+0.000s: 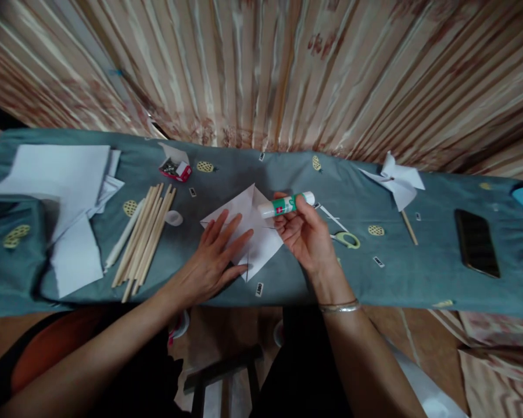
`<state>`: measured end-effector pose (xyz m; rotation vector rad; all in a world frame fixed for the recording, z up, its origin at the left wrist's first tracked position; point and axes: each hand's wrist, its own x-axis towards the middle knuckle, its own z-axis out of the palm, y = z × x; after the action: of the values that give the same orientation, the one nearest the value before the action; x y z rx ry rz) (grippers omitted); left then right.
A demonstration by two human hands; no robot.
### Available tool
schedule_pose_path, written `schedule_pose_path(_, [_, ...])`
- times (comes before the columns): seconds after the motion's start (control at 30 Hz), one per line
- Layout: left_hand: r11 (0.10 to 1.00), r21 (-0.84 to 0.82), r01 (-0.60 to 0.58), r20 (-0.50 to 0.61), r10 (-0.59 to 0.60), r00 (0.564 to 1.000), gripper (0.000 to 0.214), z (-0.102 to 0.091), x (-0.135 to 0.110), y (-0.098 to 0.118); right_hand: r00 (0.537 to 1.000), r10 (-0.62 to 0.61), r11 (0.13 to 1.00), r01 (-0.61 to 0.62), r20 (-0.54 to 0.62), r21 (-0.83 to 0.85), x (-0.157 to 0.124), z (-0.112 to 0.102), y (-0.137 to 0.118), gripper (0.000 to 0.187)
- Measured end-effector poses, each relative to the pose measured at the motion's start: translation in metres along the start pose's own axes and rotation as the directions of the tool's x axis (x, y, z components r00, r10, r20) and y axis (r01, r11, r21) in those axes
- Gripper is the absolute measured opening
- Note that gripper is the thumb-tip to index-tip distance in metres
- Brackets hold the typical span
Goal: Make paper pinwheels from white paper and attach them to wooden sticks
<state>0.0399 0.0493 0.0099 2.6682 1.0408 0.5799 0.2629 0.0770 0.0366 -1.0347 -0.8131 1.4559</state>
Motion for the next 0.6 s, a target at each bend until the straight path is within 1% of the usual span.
schedule_pose_path(0.07, [1.000,-0.007,-0.009,-0.079,0.008,0.997,0.057,-0.008,0.000,-0.007,0.998,0.066,0.992,-0.065,-0.014,0.109,-0.002,0.003,-0.001,0.029])
schedule_pose_path(0.1, [1.000,0.003,0.011,-0.125,-0.010,0.992,0.055,-0.014,-0.001,-0.013,0.995,0.096,0.983,-0.091,-0.024,0.158,-0.004,0.005,-0.001,0.027])
schedule_pose_path(0.13, [0.999,0.022,0.049,-0.173,-0.045,0.984,0.053,-0.021,-0.003,-0.020,0.992,0.122,0.973,-0.112,-0.037,0.201,-0.005,0.007,-0.002,0.026])
schedule_pose_path(0.2, [0.975,0.092,0.204,-0.246,-0.177,0.953,0.051,-0.037,-0.008,-0.039,0.985,0.160,0.954,-0.138,-0.064,0.268,-0.008,0.010,-0.002,0.023])
schedule_pose_path(0.27, [0.914,0.174,0.366,-0.246,-0.320,0.915,0.049,-0.049,-0.015,-0.058,0.979,0.189,0.937,-0.157,-0.074,0.313,-0.011,0.012,-0.002,0.017])
schedule_pose_path(0.3, [0.890,0.191,0.413,-0.216,-0.373,0.903,0.045,-0.053,-0.018,-0.066,0.977,0.203,0.929,-0.171,-0.066,0.328,-0.012,0.013,-0.003,0.015])
schedule_pose_path(0.33, [0.879,0.193,0.435,-0.186,-0.403,0.896,0.039,-0.056,-0.021,-0.073,0.975,0.216,0.923,-0.186,-0.052,0.337,-0.013,0.013,-0.003,0.015])
schedule_pose_path(0.4, [0.881,0.166,0.444,-0.157,-0.421,0.894,0.027,-0.057,-0.025,-0.082,0.972,0.233,0.915,-0.214,-0.015,0.343,-0.015,0.015,-0.003,0.015])
schedule_pose_path(0.47, [0.905,0.094,0.416,-0.189,-0.394,0.899,0.023,-0.054,-0.026,-0.082,0.970,0.244,0.910,-0.237,0.023,0.339,-0.016,0.019,-0.003,0.017])
schedule_pose_path(0.53, [0.931,-0.017,0.364,-0.242,-0.357,0.902,0.024,-0.051,-0.025,-0.074,0.967,0.247,0.911,-0.253,0.059,0.326,-0.020,0.025,-0.001,0.019])
schedule_pose_path(0.6, [0.941,-0.139,0.309,-0.250,-0.335,0.908,0.027,-0.048,-0.022,-0.060,0.965,0.243,0.920,-0.263,0.102,0.292,-0.024,0.033,0.001,0.023])
